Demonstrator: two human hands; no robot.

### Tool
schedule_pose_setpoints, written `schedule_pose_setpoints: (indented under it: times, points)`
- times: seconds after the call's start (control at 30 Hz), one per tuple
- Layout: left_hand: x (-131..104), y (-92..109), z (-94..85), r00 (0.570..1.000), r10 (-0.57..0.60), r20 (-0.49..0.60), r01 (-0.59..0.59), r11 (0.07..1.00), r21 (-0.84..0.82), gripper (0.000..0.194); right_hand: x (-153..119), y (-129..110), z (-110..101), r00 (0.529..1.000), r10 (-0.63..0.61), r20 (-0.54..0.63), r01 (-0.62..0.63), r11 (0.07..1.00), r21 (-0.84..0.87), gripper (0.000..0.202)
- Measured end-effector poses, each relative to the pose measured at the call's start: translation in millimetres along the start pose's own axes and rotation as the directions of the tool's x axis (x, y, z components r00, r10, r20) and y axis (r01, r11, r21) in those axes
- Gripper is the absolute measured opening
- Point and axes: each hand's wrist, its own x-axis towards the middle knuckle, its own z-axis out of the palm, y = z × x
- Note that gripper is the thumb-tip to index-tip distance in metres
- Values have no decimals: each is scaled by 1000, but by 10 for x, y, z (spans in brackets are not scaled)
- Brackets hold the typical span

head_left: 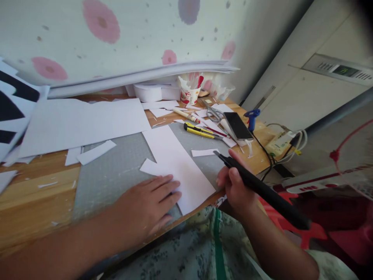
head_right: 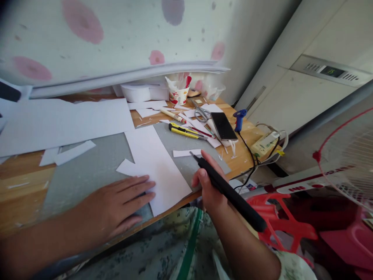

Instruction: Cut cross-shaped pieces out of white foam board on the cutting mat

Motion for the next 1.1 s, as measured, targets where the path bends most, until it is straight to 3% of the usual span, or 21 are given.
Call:
schedule_pose_setpoints:
  times: [0.13, 0.2, 0.33, 0.5, 0.67, 0.93, 1.1]
  points:
    - [-27, -6, -3, 999, -1, 41, 3, 999, -38, 46, -105, -140, -42, 979, -177, 101, 185, 980, -78, 19]
    - [-35, -10, -2, 998, 1, 67, 1, 999, -34, 50, -172, -236, 25, 977, -197, 83, 207, 968, -139, 12]
    - [-38, -2, -5, 998, 14, 67, -12, 1000, -26, 55, -248, -370, 233, 960, -279, -20, 263, 926, -270, 12]
    - [-32, 65, -59, 994, -41, 106, 45, 998, -42, 68, -240, -375, 362, 910, -404, 95, 414, 864, -287, 16]
    - [-15, 125, -90, 991, -48, 123, 51, 998, -20, 78, -235, -323, 394, 904, -422, 59, 418, 852, -315, 16]
    - [22, 131, -127, 998, -49, 46, 51, 998, -39, 75, -210, -333, 417, 900, -421, 111, 434, 850, -298, 19]
    - [48, 151, -161, 995, -41, 92, 44, 998, -37, 76, -213, -338, 416, 901, -415, 129, 434, 859, -271, 17]
